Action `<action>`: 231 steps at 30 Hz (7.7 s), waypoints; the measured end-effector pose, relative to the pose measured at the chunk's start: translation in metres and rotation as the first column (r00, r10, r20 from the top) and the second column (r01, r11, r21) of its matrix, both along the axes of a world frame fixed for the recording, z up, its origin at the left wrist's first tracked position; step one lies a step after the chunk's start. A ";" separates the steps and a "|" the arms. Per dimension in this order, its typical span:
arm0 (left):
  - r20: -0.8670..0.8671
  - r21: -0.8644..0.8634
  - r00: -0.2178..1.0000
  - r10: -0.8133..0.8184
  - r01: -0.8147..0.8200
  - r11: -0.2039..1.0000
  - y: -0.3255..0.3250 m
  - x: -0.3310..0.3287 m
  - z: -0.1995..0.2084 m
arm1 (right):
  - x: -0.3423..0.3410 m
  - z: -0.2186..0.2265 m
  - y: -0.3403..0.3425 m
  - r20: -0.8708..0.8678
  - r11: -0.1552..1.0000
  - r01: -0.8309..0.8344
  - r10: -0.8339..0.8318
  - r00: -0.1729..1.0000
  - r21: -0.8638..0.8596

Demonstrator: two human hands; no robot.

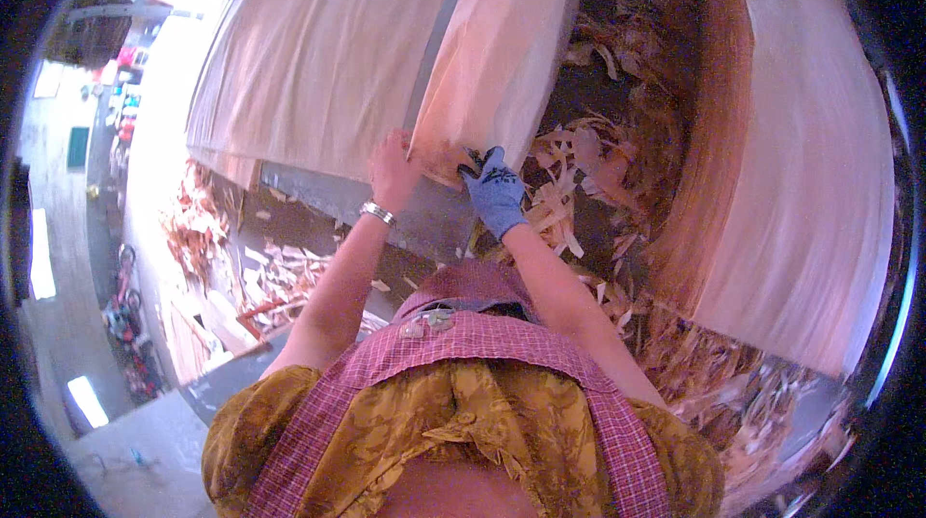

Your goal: The person handles wood veneer sheets, using a utility knife to trim edges and applying pieces of tape to the surface before moving the sheets to a stack.

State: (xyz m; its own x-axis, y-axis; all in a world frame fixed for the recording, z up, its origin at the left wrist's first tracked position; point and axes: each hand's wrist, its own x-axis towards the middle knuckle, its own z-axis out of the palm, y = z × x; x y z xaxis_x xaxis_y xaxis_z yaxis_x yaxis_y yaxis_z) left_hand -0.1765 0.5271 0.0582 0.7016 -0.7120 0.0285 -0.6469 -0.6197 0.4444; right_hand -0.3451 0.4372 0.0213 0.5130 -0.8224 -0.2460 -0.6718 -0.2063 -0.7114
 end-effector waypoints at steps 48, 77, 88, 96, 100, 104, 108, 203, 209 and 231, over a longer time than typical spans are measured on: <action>-0.640 -0.580 0.716 -0.281 -0.209 0.787 0.040 0.105 0.042 | 0.092 0.031 -0.012 0.105 0.923 0.233 -0.210 0.972 -0.306; 0.220 -0.231 0.397 -0.891 0.909 0.348 -0.111 -0.138 0.099 | -0.021 -0.039 0.146 0.026 0.885 0.417 -0.421 0.906 -0.207; 0.171 -0.074 0.383 -0.908 0.924 0.376 -0.125 -0.163 0.073 | -0.013 -0.035 0.090 0.090 0.840 0.348 -0.343 0.935 -0.415; -0.023 -0.213 0.672 -0.740 0.720 0.661 -0.104 -0.060 0.084 | -0.017 0.018 0.067 0.367 0.845 0.535 -0.491 0.790 -0.022; -0.080 -0.169 0.710 -0.700 0.682 0.711 -0.087 -0.046 0.080 | -0.038 0.016 0.062 0.445 0.812 0.536 -0.578 0.684 0.232; -0.088 -0.178 0.729 -0.678 0.658 0.731 -0.076 -0.048 0.064 | -0.067 -0.001 0.046 0.586 0.765 0.528 -0.632 0.507 0.369; -0.125 -0.187 0.737 -0.664 0.640 0.745 -0.073 -0.065 0.061 | -0.112 0.057 0.036 0.555 0.716 0.454 -0.698 0.453 0.529; -0.934 -0.355 0.310 -0.179 -0.868 0.347 -0.416 -0.840 -0.035 | -1.402 -0.023 -0.391 0.400 0.574 0.811 -0.773 0.492 0.111; -0.872 -0.438 0.296 -0.391 -0.828 0.350 -0.354 -0.770 -0.059 | -1.389 -0.041 -0.410 0.397 0.647 0.763 -0.702 0.591 0.007; -0.785 -0.571 0.437 -0.438 -0.785 0.239 -0.386 -0.789 -0.012 | -1.419 -0.033 -0.375 0.017 0.673 0.636 -0.682 0.731 -0.377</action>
State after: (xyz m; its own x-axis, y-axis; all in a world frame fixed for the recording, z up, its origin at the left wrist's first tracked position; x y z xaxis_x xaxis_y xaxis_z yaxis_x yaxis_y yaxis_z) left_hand -0.9655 0.1415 0.0460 0.8785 -0.4533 -0.1512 0.3984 0.5201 0.7555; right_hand -1.7646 0.0620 -0.0122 -0.2091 -0.9736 0.0912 -0.7977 0.1159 -0.5919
